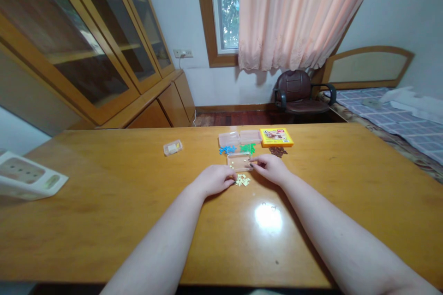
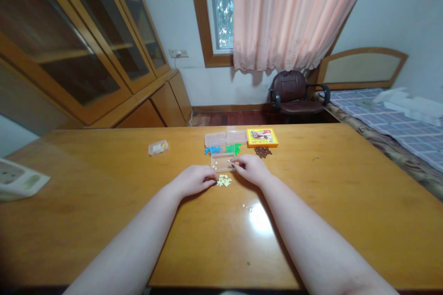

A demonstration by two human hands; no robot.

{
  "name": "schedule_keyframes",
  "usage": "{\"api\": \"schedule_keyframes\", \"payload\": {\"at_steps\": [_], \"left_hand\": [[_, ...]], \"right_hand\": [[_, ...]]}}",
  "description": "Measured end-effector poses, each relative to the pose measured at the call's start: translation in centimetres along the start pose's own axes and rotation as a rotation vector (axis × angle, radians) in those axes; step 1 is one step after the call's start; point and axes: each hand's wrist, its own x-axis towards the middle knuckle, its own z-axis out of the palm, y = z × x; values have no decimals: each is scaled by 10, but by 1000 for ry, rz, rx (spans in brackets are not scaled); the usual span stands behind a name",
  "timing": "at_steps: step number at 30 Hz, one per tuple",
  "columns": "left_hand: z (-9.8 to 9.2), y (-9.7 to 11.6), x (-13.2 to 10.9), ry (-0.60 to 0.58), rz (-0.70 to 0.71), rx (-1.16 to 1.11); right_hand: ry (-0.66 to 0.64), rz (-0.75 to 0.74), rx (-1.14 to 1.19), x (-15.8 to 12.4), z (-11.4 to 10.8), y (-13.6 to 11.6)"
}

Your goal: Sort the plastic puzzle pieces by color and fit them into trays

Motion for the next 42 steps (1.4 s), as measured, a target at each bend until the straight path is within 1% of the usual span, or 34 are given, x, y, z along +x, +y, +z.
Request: {"api": "schedule_keyframes", "payload": {"at_steps": [4,8,11,14,18,24,33,37,42], "left_hand": [[2,-1,2,-2,-17,35],[5,-1,3,-3,-35,75],[4,0,3,-1,-34,79],[2,2,3,-6,-42,80],[0,3,2,-2,-50,71],[2,0,2,15,-45,35],[2,-1,1,9,-53,4],[1,-1,0,2,-61,1],[0,-2,-1,-7,-57,-9]], "right_hand": [[-116,-52,15,-3,-2,-7],[-254,-180,23,-6,-4,-22],[-308,-232,-15,-8,-1,-32],[-317,-240,-67,-9,2,-36],[-330,-243,-88,-9,5,-35],[-357,-264,-134,-9,5,-37],[-344,-220,-158,-9,8,-38],[-354,-225,-167,-9,7,-39],[-334,-223,-206,-9,9,-40]]}}
